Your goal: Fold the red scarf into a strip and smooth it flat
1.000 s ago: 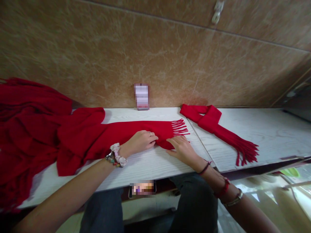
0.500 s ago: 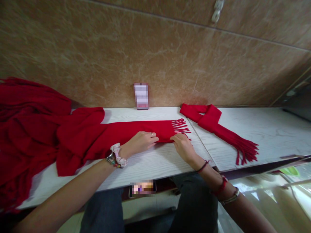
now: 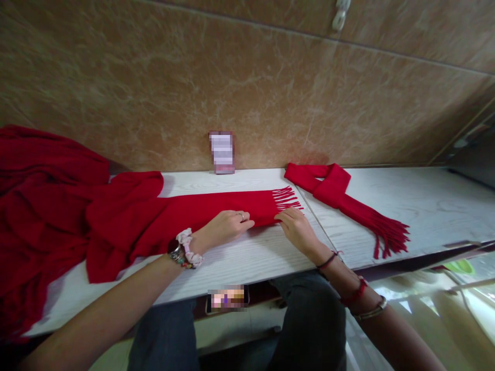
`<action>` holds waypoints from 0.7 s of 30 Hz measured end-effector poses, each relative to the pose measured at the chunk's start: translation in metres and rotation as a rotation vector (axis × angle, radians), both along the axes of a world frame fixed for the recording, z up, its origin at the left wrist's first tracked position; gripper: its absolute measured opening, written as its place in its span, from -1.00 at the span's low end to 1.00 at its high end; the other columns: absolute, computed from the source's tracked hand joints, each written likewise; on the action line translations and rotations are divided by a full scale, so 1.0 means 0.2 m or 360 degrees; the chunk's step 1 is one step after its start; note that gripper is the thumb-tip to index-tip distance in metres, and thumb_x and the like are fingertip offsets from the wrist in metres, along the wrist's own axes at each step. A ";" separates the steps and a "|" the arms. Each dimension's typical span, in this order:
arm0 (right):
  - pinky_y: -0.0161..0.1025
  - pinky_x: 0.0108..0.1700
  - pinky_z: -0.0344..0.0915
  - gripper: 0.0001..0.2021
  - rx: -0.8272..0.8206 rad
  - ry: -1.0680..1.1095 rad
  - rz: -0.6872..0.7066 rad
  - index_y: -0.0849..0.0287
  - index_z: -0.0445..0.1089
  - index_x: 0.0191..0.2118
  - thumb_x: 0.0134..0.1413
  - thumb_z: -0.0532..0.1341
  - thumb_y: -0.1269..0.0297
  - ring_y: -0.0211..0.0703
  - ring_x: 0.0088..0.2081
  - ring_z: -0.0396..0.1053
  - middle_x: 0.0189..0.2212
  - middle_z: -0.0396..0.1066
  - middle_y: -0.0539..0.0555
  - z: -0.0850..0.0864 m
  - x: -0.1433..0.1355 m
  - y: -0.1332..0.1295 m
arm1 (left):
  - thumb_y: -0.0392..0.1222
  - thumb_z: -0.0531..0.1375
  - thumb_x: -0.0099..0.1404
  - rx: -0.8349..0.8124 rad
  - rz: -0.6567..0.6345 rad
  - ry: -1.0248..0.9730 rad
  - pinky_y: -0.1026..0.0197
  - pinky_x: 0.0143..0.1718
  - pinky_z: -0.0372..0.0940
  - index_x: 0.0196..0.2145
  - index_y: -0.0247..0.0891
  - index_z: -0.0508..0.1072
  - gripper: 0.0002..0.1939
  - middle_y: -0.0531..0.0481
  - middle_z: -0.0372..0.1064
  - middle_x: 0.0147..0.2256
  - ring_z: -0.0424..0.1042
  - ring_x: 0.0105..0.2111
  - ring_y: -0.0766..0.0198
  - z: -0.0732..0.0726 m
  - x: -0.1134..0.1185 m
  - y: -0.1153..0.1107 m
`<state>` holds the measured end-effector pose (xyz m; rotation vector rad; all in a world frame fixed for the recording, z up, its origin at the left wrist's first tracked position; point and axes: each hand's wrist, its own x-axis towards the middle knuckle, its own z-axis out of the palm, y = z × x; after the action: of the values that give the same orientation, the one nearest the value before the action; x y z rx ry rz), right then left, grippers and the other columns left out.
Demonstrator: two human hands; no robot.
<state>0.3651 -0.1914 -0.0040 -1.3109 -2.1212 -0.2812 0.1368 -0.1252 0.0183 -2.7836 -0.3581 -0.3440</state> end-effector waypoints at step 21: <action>-0.15 -0.25 0.29 -0.83 -0.0037 -0.0070 0.0032 0.17 0.42 -0.37 0.10 0.08 0.45 -0.11 -0.33 0.34 -0.42 0.43 0.10 -0.01 0.03 -0.03 | -0.36 0.06 0.27 -0.0023 -0.0080 0.0092 0.21 -0.36 0.23 -0.35 -0.30 0.35 -0.91 -0.05 0.36 -0.37 0.36 -0.29 0.23 -0.01 0.00 0.00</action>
<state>0.3708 -0.1964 -0.0064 -1.3073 -2.1789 -0.2802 0.1370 -0.1259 0.0171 -2.8138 -0.2788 -0.2727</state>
